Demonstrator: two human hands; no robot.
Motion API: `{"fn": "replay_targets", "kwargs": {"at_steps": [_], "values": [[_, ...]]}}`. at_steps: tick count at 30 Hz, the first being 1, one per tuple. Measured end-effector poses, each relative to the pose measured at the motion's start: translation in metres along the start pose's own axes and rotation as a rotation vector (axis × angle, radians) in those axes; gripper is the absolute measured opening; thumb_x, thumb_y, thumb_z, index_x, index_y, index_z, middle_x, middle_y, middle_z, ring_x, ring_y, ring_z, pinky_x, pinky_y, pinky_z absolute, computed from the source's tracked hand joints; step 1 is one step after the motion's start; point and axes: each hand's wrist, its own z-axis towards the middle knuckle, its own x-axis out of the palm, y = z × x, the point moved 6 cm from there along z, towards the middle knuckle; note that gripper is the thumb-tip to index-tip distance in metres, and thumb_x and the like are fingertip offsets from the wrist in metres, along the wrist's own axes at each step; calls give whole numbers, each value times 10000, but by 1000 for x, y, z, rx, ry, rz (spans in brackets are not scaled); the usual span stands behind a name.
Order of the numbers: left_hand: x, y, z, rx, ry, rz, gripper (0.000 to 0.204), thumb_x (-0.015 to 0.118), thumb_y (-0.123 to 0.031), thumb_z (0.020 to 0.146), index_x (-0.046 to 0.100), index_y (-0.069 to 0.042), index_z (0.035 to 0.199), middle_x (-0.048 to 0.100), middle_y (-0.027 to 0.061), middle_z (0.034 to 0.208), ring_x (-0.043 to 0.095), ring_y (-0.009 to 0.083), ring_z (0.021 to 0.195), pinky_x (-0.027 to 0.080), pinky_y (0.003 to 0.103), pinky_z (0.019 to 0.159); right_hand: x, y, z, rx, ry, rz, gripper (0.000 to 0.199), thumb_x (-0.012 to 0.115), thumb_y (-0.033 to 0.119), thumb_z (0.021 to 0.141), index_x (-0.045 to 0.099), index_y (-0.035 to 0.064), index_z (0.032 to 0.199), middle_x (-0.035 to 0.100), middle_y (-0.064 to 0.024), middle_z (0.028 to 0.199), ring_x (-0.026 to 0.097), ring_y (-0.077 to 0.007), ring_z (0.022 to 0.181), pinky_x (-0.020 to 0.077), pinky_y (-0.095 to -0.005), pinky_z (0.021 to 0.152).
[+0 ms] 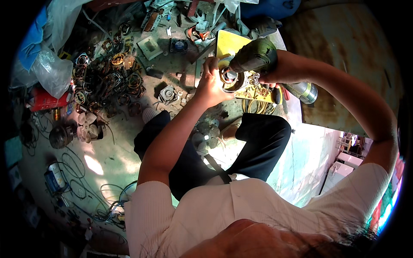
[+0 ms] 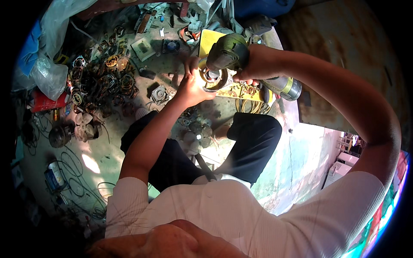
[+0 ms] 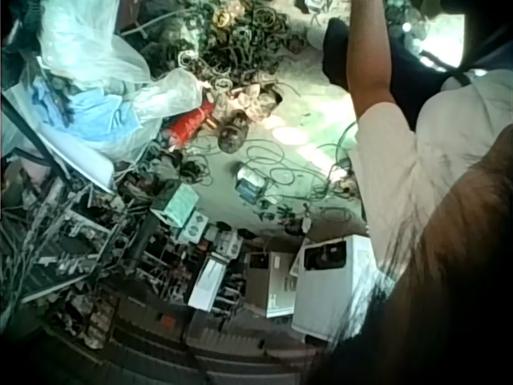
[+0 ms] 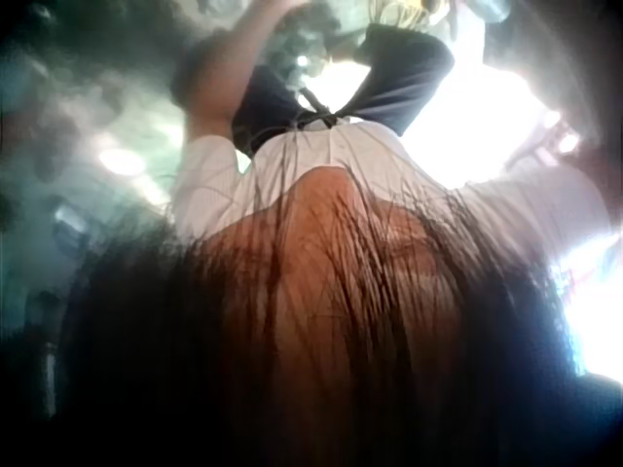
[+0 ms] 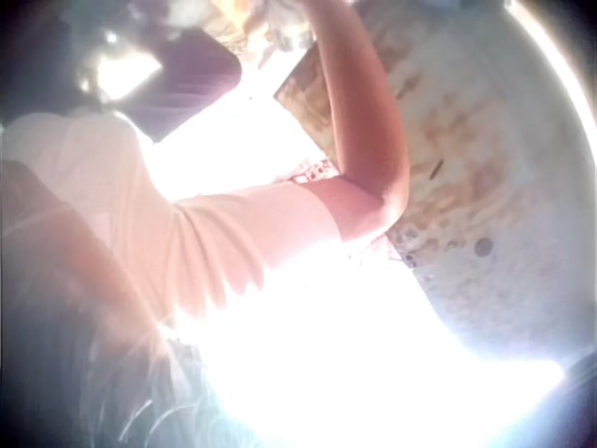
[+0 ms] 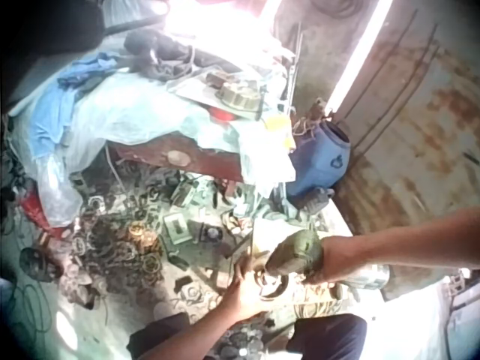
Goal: The person uses a drill to remove screws from a fan housing and then uses a screwdriver to pry at the internal motor components while sitting on a workshop floor.
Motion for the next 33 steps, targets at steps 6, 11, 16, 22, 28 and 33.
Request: {"fn": "replay_targets", "kwargs": {"at_steps": [6,11,16,22,28,33], "values": [[6,4,0,-63,30,-58,1208,894,-156,541,161,-26,1491,283,245,1442,317,411,1365,371,477,1106,-2,-11,7,-131,-101,11,178,752,166,885,680,27,971,642,-35,681,605,-114,576,511,-298,570],[6,9,-2,-71,19,-89,1213,888,-139,546,144,-28,1498,268,236,1441,289,414,1379,354,478,1117,1,-1,-5,-56,-173,-44,273,763,180,855,691,40,1078,712,-94,835,675,-210,738,546,-362,728],[12,14,1,-73,103,-79,1249,881,-155,554,96,-32,1516,205,251,1484,233,421,1416,327,467,1143,4,20,-16,31,-266,-421,344,755,281,807,699,59,1064,725,-165,945,706,-315,913,548,-396,805],[11,14,2,-144,133,-61,1271,882,-195,555,72,-28,1521,161,257,1510,192,429,1437,309,461,1159,1,4,-10,-42,-310,-361,323,754,318,809,700,84,1026,735,-95,816,713,-297,836,546,-406,759],[13,17,-2,-137,96,-30,1274,891,-193,542,87,-38,1519,171,253,1509,222,424,1415,312,476,1154,-3,17,-14,117,-208,-322,313,761,318,821,708,113,1051,737,-81,809,716,-271,825,546,-397,755],[11,13,1,-87,79,-43,1244,894,-197,534,133,-32,1504,225,241,1486,242,417,1407,324,472,1146,-3,24,-16,34,-169,-260,336,764,300,837,688,102,1097,741,-86,844,719,-251,819,546,-379,758]]}}
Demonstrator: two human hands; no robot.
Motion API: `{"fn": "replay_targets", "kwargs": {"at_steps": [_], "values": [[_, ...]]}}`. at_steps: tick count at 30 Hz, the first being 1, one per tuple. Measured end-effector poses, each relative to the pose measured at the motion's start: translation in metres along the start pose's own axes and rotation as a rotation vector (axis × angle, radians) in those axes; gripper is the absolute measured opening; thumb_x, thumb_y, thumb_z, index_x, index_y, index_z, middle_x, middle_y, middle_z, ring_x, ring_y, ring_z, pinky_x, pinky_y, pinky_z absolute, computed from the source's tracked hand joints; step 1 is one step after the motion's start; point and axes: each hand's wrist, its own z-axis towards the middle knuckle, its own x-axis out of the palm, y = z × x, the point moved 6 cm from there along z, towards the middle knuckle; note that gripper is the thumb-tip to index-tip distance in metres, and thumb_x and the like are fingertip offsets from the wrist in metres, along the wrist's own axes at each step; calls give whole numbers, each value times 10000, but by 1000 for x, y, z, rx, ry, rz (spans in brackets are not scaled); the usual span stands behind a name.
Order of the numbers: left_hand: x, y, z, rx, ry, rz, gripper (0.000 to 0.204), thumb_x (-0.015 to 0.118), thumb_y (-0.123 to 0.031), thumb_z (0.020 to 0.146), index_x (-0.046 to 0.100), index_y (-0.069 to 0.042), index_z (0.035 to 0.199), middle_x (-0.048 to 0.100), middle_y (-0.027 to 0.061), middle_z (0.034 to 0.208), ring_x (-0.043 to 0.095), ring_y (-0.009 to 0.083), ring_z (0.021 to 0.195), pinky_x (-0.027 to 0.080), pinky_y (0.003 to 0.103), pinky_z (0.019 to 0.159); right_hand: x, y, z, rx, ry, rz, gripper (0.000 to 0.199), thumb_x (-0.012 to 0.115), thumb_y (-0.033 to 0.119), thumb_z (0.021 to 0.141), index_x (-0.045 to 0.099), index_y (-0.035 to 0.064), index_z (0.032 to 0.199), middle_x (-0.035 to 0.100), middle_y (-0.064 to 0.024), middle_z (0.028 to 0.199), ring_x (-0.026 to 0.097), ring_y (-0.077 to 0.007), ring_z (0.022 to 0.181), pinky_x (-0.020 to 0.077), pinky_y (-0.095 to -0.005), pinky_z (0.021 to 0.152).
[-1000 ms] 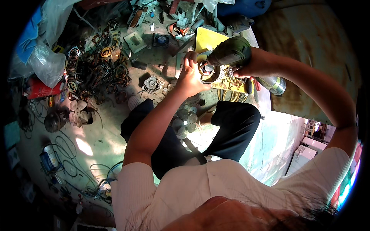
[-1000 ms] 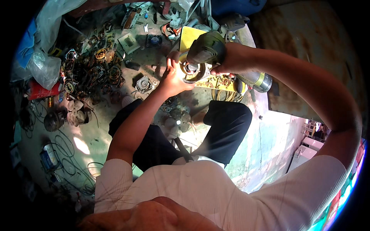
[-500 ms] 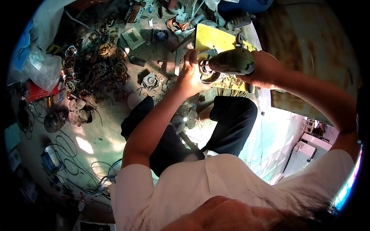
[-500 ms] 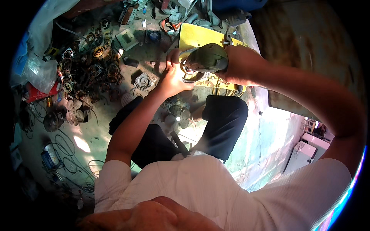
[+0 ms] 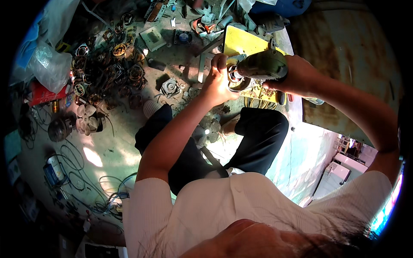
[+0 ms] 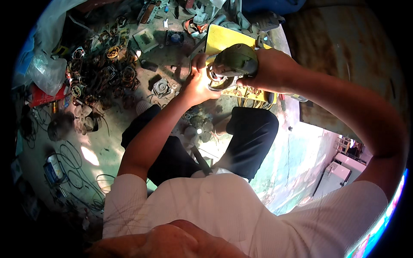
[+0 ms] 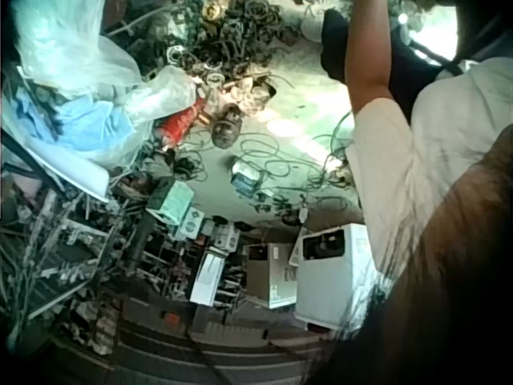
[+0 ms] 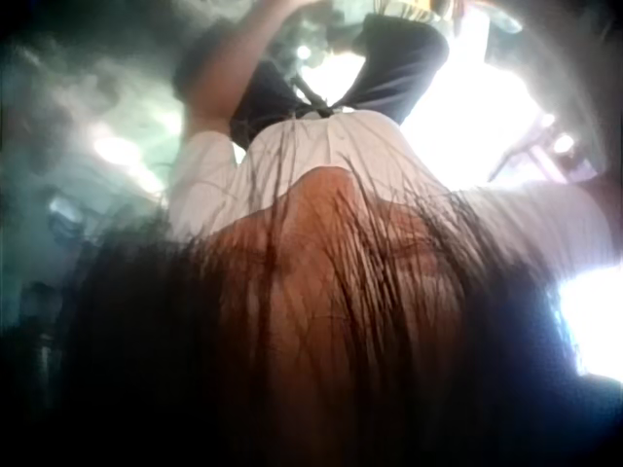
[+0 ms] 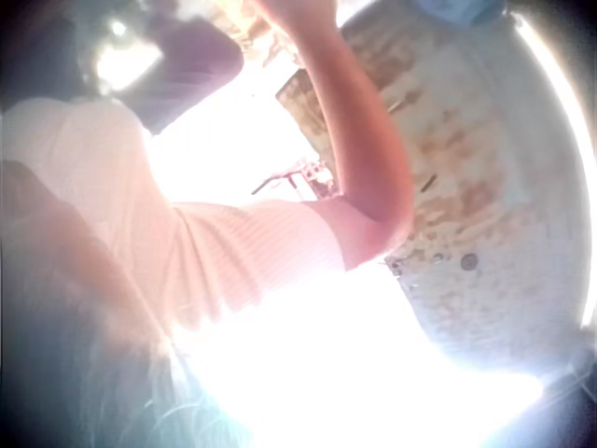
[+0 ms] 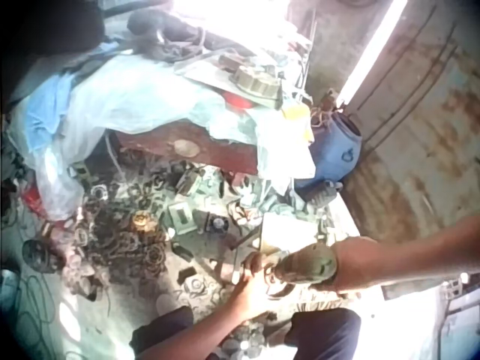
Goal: The person uses a drill to remove screws from a fan housing and then uses a screwdriver to pry at the internal motor components while sitting on a workshop floor.
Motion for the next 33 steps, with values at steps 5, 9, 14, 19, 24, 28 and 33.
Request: {"fn": "replay_targets", "kwargs": {"at_steps": [5,9,14,19,24,28,33], "values": [[-8,-7,4,12,-14,39,1202,911,-173,510,214,-15,1477,310,232,1447,354,406,1369,369,445,1127,13,-20,1,-80,-26,89,361,763,291,848,671,98,1140,735,-115,898,712,-256,827,543,-378,771],[-8,-10,0,21,-25,8,1187,914,-143,508,222,-10,1462,315,236,1433,393,413,1348,413,448,1101,21,-38,6,-274,-191,176,354,762,293,861,671,75,1125,726,-108,866,704,-240,789,546,-375,744],[-10,-11,-3,1,-30,53,1183,912,-124,509,224,-26,1467,322,231,1420,402,404,1341,430,447,1090,7,-37,16,-50,-95,287,295,751,276,888,689,38,1050,714,-77,786,668,-151,631,548,-322,632],[-6,-12,1,43,-47,-16,1169,907,-116,506,245,-44,1467,326,214,1407,405,395,1336,432,440,1091,16,-41,19,-288,-153,249,263,801,145,843,654,37,1032,703,-43,893,655,-113,734,542,-290,655],[-6,-12,0,-3,-49,-3,1160,905,-115,506,252,-48,1463,329,211,1399,409,388,1335,431,439,1089,13,-32,7,-107,184,238,276,775,197,858,688,26,1057,729,-78,905,685,-178,862,532,-342,830],[-5,-10,-1,6,-52,-25,1170,902,-125,505,240,-50,1466,316,219,1418,408,389,1335,430,438,1088,15,-25,2,-66,210,326,266,742,234,903,683,21,1052,717,-71,852,672,-164,785,546,-337,780],[-5,-11,-1,34,-56,3,1198,903,-150,506,210,-38,1476,304,223,1438,379,394,1358,413,442,1105,23,-29,6,-70,99,386,270,740,252,913,682,23,1042,666,-37,754,632,-118,671,544,-297,629]]}}
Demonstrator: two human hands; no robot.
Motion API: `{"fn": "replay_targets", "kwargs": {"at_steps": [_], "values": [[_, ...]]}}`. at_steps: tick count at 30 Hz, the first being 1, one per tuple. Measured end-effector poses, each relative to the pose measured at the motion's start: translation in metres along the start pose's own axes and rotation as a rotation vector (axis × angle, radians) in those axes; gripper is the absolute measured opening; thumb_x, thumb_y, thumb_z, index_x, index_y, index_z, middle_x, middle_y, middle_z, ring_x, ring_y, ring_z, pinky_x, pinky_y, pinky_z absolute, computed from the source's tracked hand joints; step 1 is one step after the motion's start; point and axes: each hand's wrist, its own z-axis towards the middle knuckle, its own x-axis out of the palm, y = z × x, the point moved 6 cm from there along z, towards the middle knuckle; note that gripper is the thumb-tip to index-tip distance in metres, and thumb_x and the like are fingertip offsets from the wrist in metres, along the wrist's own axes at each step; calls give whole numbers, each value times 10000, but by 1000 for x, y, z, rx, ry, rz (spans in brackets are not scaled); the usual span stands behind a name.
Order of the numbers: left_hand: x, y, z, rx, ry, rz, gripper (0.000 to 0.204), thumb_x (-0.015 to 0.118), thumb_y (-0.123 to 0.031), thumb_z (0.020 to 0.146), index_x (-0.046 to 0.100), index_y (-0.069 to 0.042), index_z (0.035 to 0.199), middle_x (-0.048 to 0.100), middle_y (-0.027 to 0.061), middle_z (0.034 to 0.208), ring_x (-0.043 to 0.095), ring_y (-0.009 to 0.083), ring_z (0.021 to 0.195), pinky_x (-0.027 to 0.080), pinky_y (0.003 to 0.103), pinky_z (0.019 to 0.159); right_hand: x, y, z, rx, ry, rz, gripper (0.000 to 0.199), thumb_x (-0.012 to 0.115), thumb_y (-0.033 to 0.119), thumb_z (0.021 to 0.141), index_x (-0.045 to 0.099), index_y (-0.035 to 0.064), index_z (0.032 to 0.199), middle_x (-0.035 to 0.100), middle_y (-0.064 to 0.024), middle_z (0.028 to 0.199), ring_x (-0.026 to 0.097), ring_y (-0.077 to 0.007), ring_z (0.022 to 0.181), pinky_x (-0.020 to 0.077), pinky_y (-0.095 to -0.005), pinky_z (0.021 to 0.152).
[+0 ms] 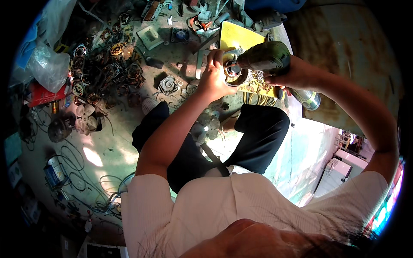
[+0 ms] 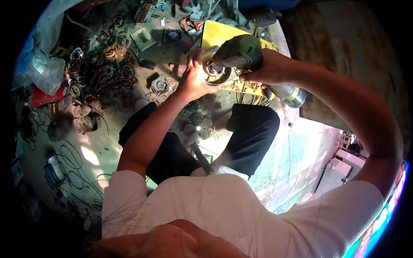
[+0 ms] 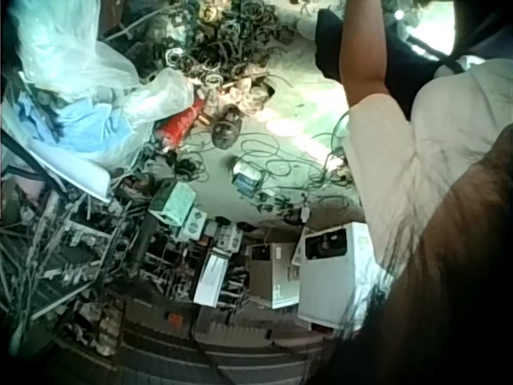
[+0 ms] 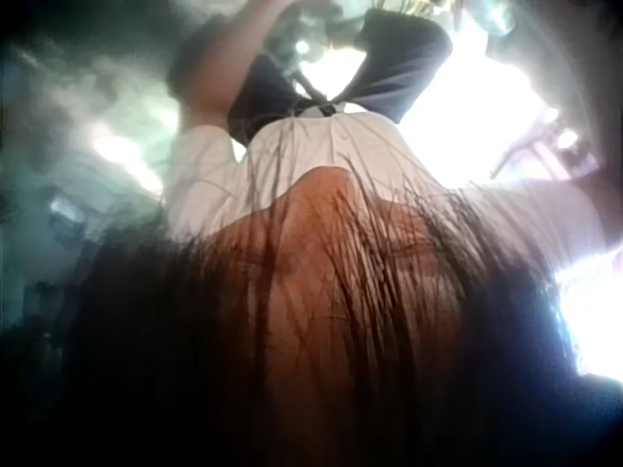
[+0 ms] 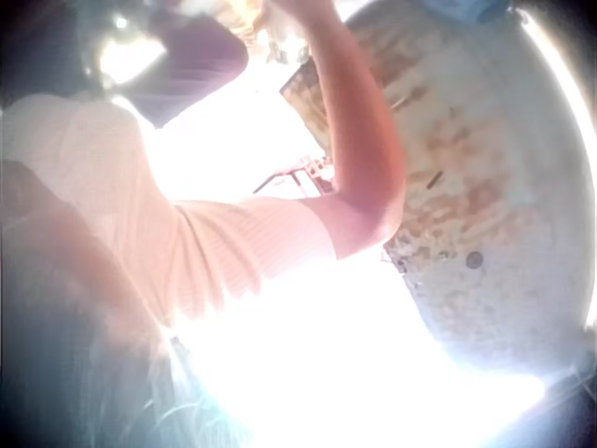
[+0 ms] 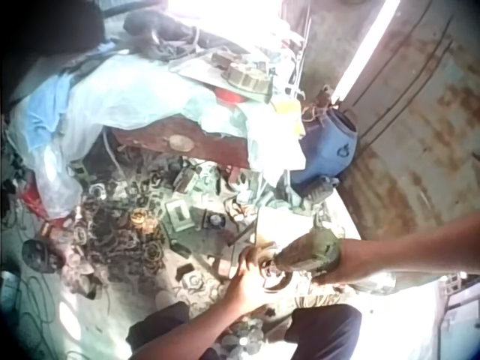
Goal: The person uses a drill to remove screws from a fan housing and then uses a screwdriver to pry at the internal motor components while sitting on a workshop floor.
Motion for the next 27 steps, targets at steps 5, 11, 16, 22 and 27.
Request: {"fn": "replay_targets", "kwargs": {"at_steps": [5,11,16,22,27], "values": [[4,8,-1,-70,22,-28,1222,900,-152,516,170,-34,1489,259,224,1456,272,380,1415,356,448,1143,7,-4,3,-33,-16,-57,214,734,206,905,677,35,1021,653,-52,722,619,-136,583,521,-315,579],[8,5,1,-33,36,-23,1199,890,-134,537,164,-34,1486,244,221,1457,254,390,1413,340,449,1143,6,-22,9,-15,-40,6,199,719,184,909,671,27,1022,648,-63,693,622,-151,576,520,-328,575],[10,11,-3,-66,34,-28,1251,896,-127,535,124,-31,1515,208,238,1481,254,373,1421,342,446,1143,10,-11,4,-192,-202,-166,176,718,148,896,672,21,1009,648,-69,673,626,-161,572,517,-332,573],[13,19,-7,-18,20,-121,1274,903,-139,542,102,-34,1527,190,253,1492,265,376,1422,385,438,1114,5,12,8,30,-19,-138,212,727,137,890,650,23,1051,644,-60,719,612,-154,573,524,-326,573],[6,3,-3,3,34,72,1229,907,-164,547,145,-35,1503,197,245,1496,355,383,1373,447,432,1060,0,14,6,16,-45,-192,181,711,115,869,682,-31,973,678,-107,708,650,-166,571,529,-336,578]]}}
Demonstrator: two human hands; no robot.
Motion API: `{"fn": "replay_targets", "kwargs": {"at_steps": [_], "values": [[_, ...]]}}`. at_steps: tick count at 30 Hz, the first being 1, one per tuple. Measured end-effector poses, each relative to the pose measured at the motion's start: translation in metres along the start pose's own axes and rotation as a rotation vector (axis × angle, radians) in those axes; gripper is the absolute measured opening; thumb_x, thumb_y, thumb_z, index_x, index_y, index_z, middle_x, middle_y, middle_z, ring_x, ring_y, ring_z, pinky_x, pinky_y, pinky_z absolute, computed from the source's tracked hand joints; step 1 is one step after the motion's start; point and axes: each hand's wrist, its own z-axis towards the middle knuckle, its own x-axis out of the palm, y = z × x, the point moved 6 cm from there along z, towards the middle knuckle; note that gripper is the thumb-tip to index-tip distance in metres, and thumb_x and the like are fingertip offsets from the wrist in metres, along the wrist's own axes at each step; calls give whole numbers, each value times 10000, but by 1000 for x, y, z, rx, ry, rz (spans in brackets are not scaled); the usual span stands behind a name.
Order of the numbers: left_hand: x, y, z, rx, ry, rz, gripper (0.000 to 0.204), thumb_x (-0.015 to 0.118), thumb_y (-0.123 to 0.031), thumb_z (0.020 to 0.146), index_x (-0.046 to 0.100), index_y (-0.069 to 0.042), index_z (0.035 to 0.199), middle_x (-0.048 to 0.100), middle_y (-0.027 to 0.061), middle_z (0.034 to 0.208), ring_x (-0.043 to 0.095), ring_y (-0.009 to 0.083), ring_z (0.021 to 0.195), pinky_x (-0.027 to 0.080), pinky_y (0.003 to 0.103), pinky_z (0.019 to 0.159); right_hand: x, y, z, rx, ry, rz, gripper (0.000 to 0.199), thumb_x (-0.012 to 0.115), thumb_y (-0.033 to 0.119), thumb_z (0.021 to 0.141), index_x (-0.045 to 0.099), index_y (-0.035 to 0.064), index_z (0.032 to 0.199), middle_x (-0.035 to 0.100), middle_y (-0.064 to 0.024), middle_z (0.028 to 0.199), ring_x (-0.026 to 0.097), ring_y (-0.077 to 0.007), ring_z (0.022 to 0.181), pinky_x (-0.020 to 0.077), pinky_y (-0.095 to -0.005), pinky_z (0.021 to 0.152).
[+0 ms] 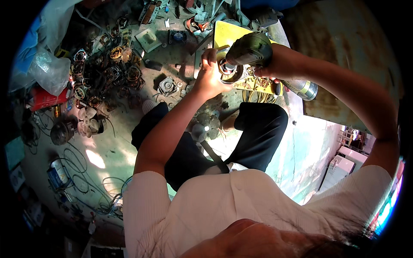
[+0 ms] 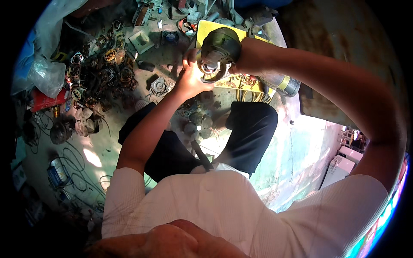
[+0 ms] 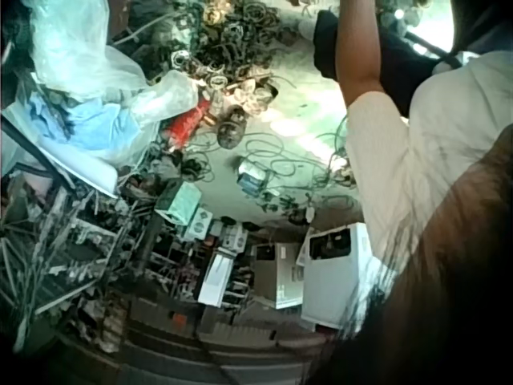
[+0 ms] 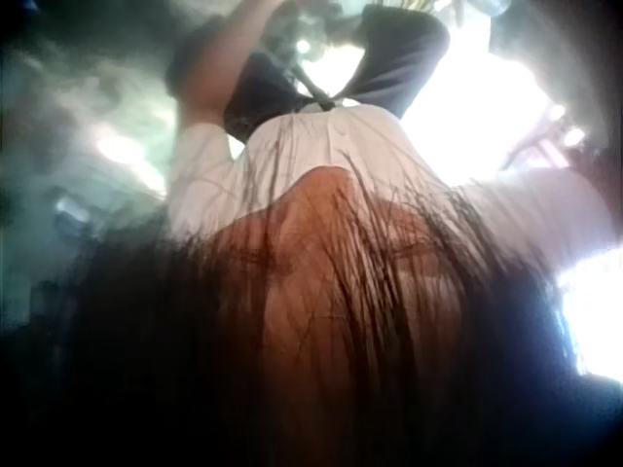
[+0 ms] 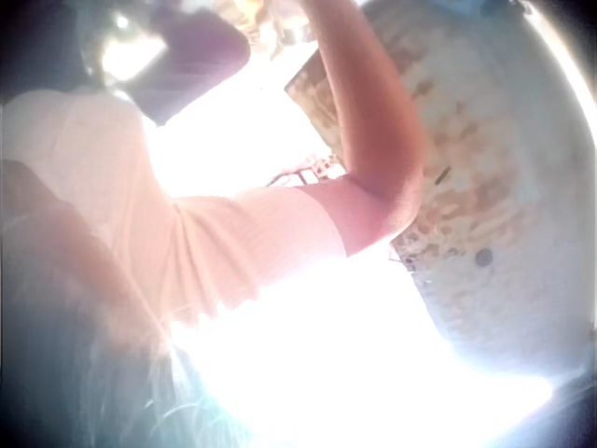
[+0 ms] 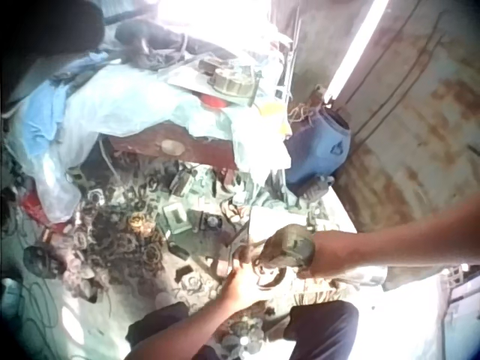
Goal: The person uses a drill to remove screws from a fan housing and then uses a screwdriver to pry at the internal motor components while sitting on a workshop floor.
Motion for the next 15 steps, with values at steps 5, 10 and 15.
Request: {"fn": "replay_targets", "kwargs": {"at_steps": [5,10,15], "values": [[-7,-3,4,-105,79,136,1207,909,-240,552,159,-2,1468,247,260,1462,420,425,1320,465,445,1052,12,-24,-10,-65,-160,32,274,748,202,826,699,-4,999,697,-101,733,673,-177,626,541,-328,645],[-1,4,4,-110,38,318,1209,904,-309,564,183,-44,1498,255,243,1489,323,414,1390,369,475,1125,33,-55,-45,-270,-358,422,250,725,240,889,716,25,1016,697,-54,802,615,-124,702,510,-309,694],[-27,-23,1,-143,-47,220,1235,927,-318,550,186,-41,1498,272,249,1468,375,417,1351,392,458,1110,32,-83,-69,-176,-569,331,354,726,300,886,695,4,1078,722,-127,872,667,-196,795,519,-348,770]]}}
